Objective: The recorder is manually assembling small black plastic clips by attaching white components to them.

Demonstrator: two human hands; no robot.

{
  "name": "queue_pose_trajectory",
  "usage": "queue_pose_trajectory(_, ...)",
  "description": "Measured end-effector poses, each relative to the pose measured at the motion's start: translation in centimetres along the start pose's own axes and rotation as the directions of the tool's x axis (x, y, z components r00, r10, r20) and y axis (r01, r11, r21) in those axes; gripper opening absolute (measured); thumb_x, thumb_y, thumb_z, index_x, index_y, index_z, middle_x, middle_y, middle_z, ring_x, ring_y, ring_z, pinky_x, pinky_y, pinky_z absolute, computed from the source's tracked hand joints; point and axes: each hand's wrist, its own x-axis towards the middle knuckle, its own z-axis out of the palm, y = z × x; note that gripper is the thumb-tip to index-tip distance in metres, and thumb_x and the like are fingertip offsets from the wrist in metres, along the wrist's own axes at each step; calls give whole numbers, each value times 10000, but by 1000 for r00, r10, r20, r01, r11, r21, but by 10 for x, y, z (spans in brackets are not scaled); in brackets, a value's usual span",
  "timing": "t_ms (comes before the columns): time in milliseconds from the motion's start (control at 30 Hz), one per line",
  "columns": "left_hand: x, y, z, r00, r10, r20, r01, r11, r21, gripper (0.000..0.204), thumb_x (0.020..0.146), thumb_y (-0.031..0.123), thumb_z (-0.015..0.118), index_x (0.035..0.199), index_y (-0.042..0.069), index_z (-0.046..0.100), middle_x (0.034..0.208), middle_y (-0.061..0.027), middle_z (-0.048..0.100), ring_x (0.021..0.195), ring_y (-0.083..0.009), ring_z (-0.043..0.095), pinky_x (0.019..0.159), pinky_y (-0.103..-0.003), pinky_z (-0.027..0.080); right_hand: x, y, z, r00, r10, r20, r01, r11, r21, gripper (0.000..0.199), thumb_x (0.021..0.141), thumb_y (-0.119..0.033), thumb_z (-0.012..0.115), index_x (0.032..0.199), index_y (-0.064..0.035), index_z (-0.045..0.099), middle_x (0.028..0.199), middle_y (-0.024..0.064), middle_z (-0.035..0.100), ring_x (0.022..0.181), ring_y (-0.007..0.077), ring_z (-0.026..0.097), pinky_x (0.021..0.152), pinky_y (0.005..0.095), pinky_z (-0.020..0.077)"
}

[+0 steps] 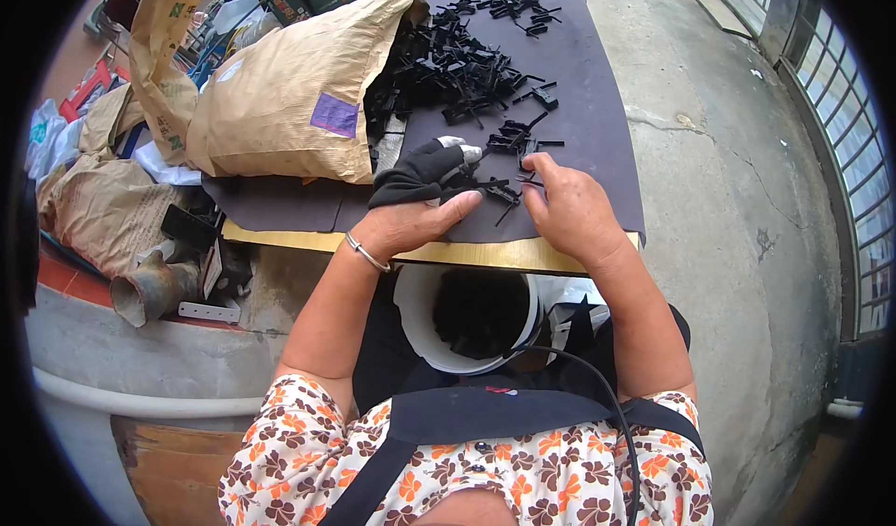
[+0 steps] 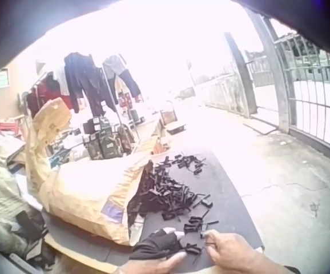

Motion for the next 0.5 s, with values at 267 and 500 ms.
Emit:
queue_pose_trajectory(267, 3, -4, -26, 913, -98, -395, 68, 994, -90, 193, 841, 82, 591, 1002, -21, 618, 948, -118, 630, 833, -185, 614, 747, -279, 481, 0, 19, 3, 979, -99, 176, 139, 962, -235, 129, 802, -131, 561, 907, -62, 593, 769, 156, 615, 758, 335, 599, 686, 428, 469)
queue_pose_trajectory(500, -50, 59, -9, 960, -270, -70, 220, 889, -401, 266, 846, 80, 596, 1097, -4, 577, 921, -97, 638, 742, -132, 572, 686, -265, 467, -16, -10, -37, 923, -302, 240, 306, 952, 19, 81, 745, -106, 612, 726, -38, 573, 667, 128, 583, 655, 314, 582, 598, 397, 461)
